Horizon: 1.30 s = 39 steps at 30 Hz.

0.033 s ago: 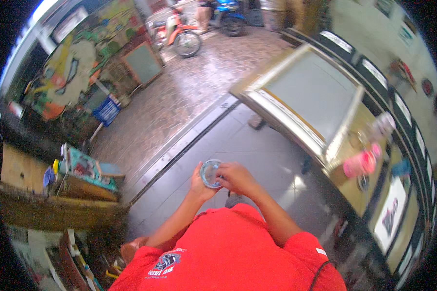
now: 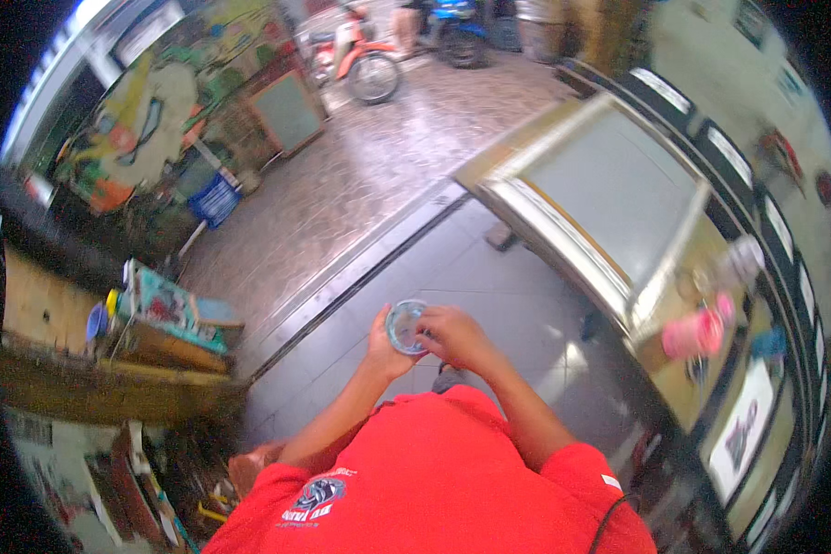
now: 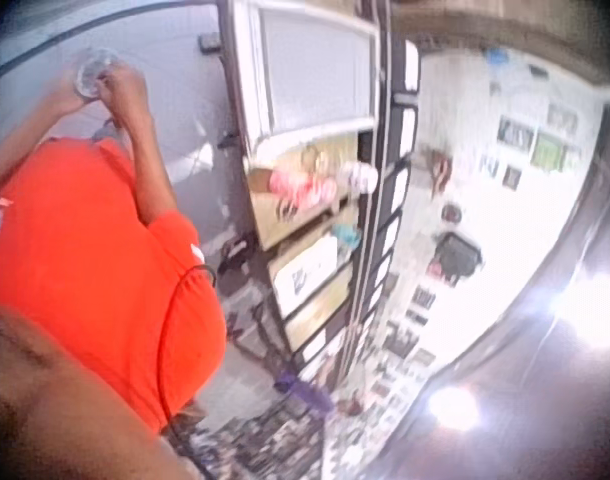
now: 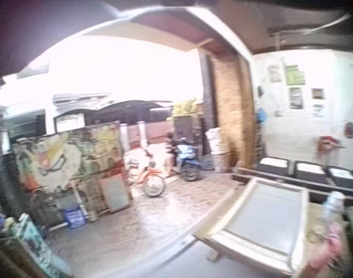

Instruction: The person retrieves a blue container and a clear plastic cup from a shelf, then walks to a workbench. They pour a blue liquid into the cup, add a white substance, and mix the contents with a green spatula. Finally, they use a brush to stir the mixture further.

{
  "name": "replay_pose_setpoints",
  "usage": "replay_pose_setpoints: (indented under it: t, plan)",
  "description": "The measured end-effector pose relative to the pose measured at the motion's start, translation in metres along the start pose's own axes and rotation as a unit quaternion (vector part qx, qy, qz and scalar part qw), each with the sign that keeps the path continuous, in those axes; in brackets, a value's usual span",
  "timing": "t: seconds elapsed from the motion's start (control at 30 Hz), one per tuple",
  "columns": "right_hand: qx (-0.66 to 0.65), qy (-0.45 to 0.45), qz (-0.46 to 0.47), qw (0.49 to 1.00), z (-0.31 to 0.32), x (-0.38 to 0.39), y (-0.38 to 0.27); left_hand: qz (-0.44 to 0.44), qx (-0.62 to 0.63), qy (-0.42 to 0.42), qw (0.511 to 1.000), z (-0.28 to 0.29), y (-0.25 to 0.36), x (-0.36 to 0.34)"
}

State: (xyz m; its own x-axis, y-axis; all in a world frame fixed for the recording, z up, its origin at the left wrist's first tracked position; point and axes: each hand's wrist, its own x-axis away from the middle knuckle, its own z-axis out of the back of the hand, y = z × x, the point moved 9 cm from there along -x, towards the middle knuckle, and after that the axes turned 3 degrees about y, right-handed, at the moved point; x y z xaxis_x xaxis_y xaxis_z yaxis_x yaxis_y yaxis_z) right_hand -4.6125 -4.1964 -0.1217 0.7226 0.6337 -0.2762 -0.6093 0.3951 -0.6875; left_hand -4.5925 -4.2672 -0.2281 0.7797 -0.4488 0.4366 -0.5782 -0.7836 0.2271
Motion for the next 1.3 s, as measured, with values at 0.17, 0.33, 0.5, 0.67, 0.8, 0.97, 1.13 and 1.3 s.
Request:
replay_pose_setpoints:
  t: [0.17,0.33,0.5,0.67,0.8,0.97,1.13,1.3]
  plan:
    - [-0.107,-0.013,0.003,0.994,-0.003,-0.137,0.028,-0.124,0.026,0.002,0.992,0.001,0.129,-0.031]
    - [-0.141,-0.074,0.044,0.986,-0.034,-0.255,0.03,-0.219,0.103,0.03,0.97,0.009,0.232,-0.024]
    - [-0.067,-0.076,0.175,0.979,-0.07,-0.355,0.006,-0.286,0.093,0.008,0.954,0.011,0.336,-0.012]
    - [0.032,-0.066,0.23,0.97,-0.113,-0.443,-0.021,-0.316,0.077,-0.005,0.946,0.059,0.445,-0.017]
    - [0.086,-0.112,0.218,0.966,-0.159,-0.506,-0.018,-0.29,0.045,0.003,0.956,0.077,0.515,-0.015]
    - [0.037,-0.082,0.183,0.979,-0.202,-0.584,-0.028,-0.288,0.079,0.018,0.954,0.105,0.593,0.002]
    - [-0.146,-0.039,0.064,0.986,-0.237,-0.663,-0.022,-0.3,0.125,0.029,0.945,0.133,0.666,0.018]
    - [-0.265,-0.062,-0.005,0.962,-0.284,-0.742,-0.021,-0.338,0.182,0.042,0.922,0.164,0.73,0.025]
